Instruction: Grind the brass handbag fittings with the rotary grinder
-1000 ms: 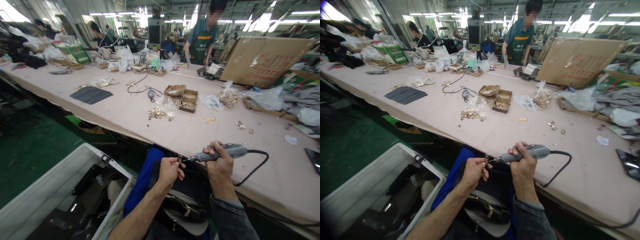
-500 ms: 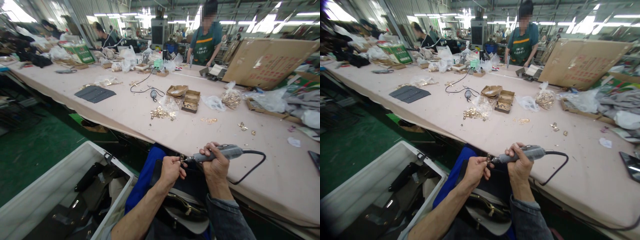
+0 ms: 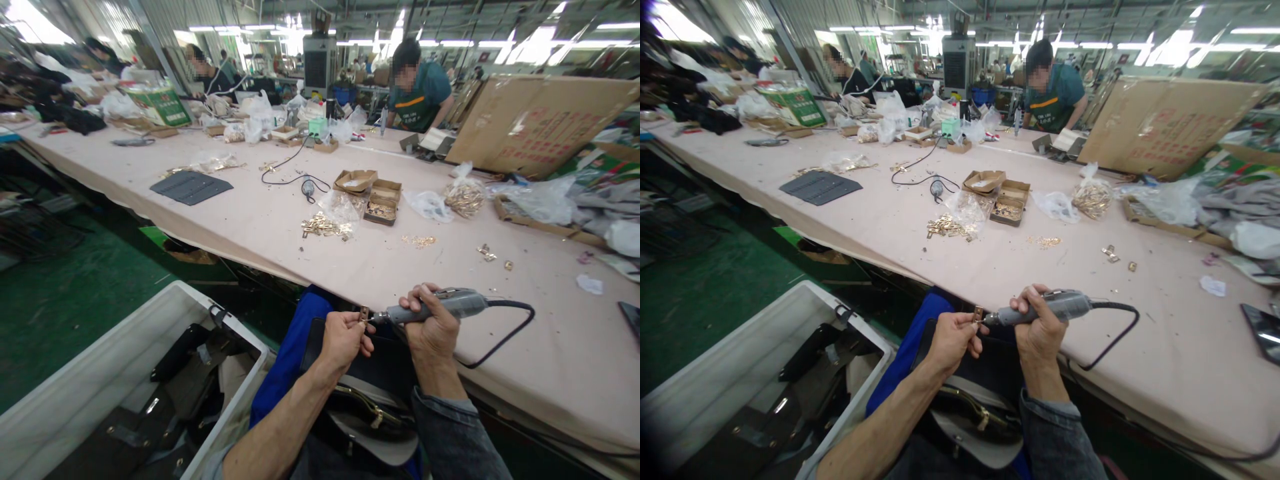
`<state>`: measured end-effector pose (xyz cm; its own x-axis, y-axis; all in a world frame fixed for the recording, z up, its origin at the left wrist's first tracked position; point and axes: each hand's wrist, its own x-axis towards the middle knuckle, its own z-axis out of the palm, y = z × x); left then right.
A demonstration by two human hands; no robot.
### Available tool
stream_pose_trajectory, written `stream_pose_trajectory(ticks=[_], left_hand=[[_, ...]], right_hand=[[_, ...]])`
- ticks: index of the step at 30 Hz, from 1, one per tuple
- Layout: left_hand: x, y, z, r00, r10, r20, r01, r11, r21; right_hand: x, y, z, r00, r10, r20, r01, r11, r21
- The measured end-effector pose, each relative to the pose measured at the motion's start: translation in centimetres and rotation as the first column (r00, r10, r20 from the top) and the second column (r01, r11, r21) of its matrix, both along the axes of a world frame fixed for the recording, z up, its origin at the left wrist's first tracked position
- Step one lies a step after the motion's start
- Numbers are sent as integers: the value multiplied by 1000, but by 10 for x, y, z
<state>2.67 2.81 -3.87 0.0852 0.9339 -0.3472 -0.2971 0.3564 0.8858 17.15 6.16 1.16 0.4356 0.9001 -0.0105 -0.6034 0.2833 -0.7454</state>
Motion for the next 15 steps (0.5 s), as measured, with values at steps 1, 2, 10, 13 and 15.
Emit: stream_pose_trajectory(ticks=[1,2,10,13,15], left_hand=[[0,0,0,1000,0,1,0,1000,2],[0,0,0,1000,0,1,0,1000,6],[0,0,-5,1000,6,-3,-6,1000,12],[1,0,-5,1000,5,-10,-5,1000,14],[1,0,-5,1000,4,-17,-4,1000,14]], right_hand=[[0,0,0,1000,0,2,0,1000,-1],[0,-1,0,1000,0,2,0,1000,-2],[-1,-2,4,999,-3,41,3,1000,11],[-1,-4,5,997,-6,70,4,1000,24],[-2,-5,6,997,-6,81,3,999,35]])
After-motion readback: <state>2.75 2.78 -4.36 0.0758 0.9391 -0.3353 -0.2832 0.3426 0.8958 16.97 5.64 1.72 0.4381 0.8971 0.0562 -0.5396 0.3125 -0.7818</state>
